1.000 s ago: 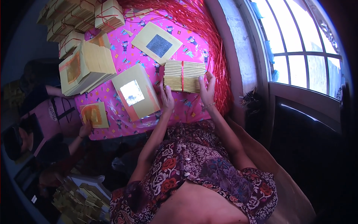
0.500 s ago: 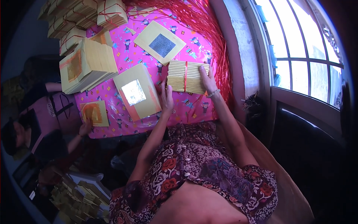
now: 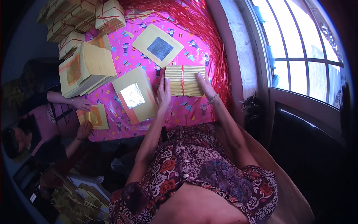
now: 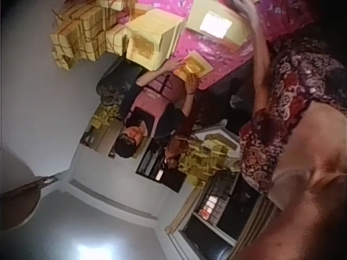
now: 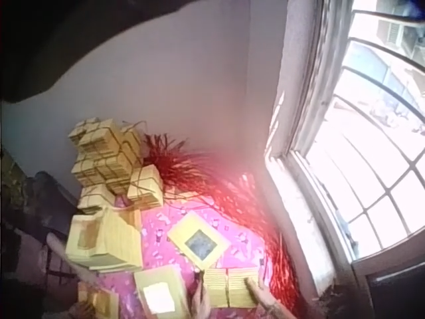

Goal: Bundling stacks of yellow joss paper and tying them with red ribbons.

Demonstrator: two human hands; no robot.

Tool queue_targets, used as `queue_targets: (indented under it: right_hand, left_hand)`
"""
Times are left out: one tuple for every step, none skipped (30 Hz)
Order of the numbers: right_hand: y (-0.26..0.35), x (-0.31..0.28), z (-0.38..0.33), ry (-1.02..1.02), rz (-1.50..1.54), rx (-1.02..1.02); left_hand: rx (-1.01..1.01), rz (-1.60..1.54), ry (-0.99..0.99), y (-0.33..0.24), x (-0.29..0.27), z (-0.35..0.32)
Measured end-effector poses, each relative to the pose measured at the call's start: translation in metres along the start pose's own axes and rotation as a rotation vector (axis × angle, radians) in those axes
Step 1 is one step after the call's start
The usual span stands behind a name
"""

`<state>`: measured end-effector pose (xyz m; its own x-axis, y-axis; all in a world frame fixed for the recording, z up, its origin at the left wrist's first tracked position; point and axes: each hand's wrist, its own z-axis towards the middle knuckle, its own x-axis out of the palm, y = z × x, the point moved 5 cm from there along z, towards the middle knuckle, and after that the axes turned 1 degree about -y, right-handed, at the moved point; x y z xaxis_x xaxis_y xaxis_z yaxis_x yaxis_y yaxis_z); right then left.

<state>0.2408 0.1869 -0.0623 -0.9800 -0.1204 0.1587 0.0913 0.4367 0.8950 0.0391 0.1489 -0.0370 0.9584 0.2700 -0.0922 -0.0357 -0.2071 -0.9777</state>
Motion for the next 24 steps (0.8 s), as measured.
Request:
queue_targets:
  right_hand:
    - [0.002, -0.003, 0.002, 0.036, -0.085, 0.023]
    - [0.003, -0.007, 0.004, 0.023, -0.084, 0.023]
    - [0.005, -0.004, 0.006, 0.024, -0.033, 0.035]
    - [0.007, -0.002, 0.008, 0.023, 0.018, 0.048]
    - [0.009, 0.003, 0.009, 0.026, 0.068, 0.06]
    - [0.011, 0.007, 0.01, 0.029, 0.118, 0.073]
    - [0.013, 0.011, 0.011, 0.031, 0.168, 0.087]
    - [0.012, 0.009, 0.014, 0.024, 0.221, 0.099]
    - [0.002, 0.003, 0.018, 0.012, 0.213, 0.111]
    - [0.0, 0.001, 0.02, 0.008, 0.215, 0.11]
    - [-0.001, 0.0, 0.021, 0.033, 0.137, 0.069]
    - [-0.001, -0.002, 0.023, 0.057, 0.059, 0.029]
    - [0.001, 0.001, 0.025, 0.077, 0.001, 0.011]
    - [0.001, 0.0, 0.032, 0.069, -0.029, 0.015]
    - [0.003, 0.001, 0.035, 0.06, -0.061, 0.021]
    - [0.002, 0.002, 0.035, 0.052, -0.004, 0.08]
    - [0.004, 0.003, 0.034, 0.058, -0.004, 0.081]
    - [0.006, 0.003, 0.032, 0.047, -0.015, 0.098]
    - [0.008, 0.004, 0.03, 0.037, -0.027, 0.114]
    - [0.012, -0.002, 0.027, 0.004, -0.012, 0.016]
    - [0.013, -0.002, 0.021, 0.027, 0.05, 0.022]
    - [0.013, 0.001, 0.013, 0.051, 0.111, 0.028]
    - [0.007, -0.001, 0.004, -0.026, 0.15, -0.023]
    - [0.0, -0.003, -0.001, 0.032, 0.109, -0.045]
  left_hand:
    - [-0.07, -0.019, -0.008, 0.004, -0.005, 0.004]
    - [-0.127, -0.187, 0.072, -0.001, -0.002, 0.009]
    - [-0.184, -0.246, 0.076, -0.002, -0.006, 0.014]
    - [-0.241, -0.306, 0.081, -0.003, -0.007, 0.021]
    - [-0.252, -0.25, 0.113, -0.002, -0.008, 0.026]
    - [-0.3, -0.271, 0.171, 0.001, -0.005, 0.028]
    - [-0.348, -0.292, 0.229, 0.005, -0.002, 0.031]
    - [-0.876, -0.553, 0.216, -0.009, -0.007, 0.041]
    - [-0.878, -0.55, 0.219, -0.007, -0.005, 0.042]
    - [-0.83, -0.529, 0.222, -0.002, -0.004, 0.044]
    - [-0.783, -0.508, 0.226, 0.003, -0.003, 0.046]
    - [-0.736, -0.487, 0.23, 0.009, -0.001, 0.047]
    - [-0.691, -0.466, 0.222, 0.02, -0.005, 0.045]
    - [-0.643, -0.444, 0.218, 0.029, -0.006, 0.043]
    - [-0.597, -0.424, 0.214, 0.037, -0.008, 0.041]
    - [-0.549, -0.403, 0.21, 0.045, -0.009, 0.039]
    - [-0.5, -0.384, 0.204, 0.048, -0.01, 0.038]
    - [-0.45, -0.364, 0.196, 0.051, -0.013, 0.037]
    - [-0.399, -0.344, 0.186, 0.053, -0.016, 0.036]
    - [-0.352, -0.385, 0.168, 0.038, -0.008, 0.033]
    - [-0.299, -0.427, 0.133, 0.021, -0.009, 0.026]
    - [-0.258, -0.422, 0.148, 0.029, -0.013, 0.027]
    - [-0.259, -0.422, 0.152, 0.022, -0.011, 0.021]
    - [-0.302, -0.313, 0.148, 0.015, -0.008, 0.01]
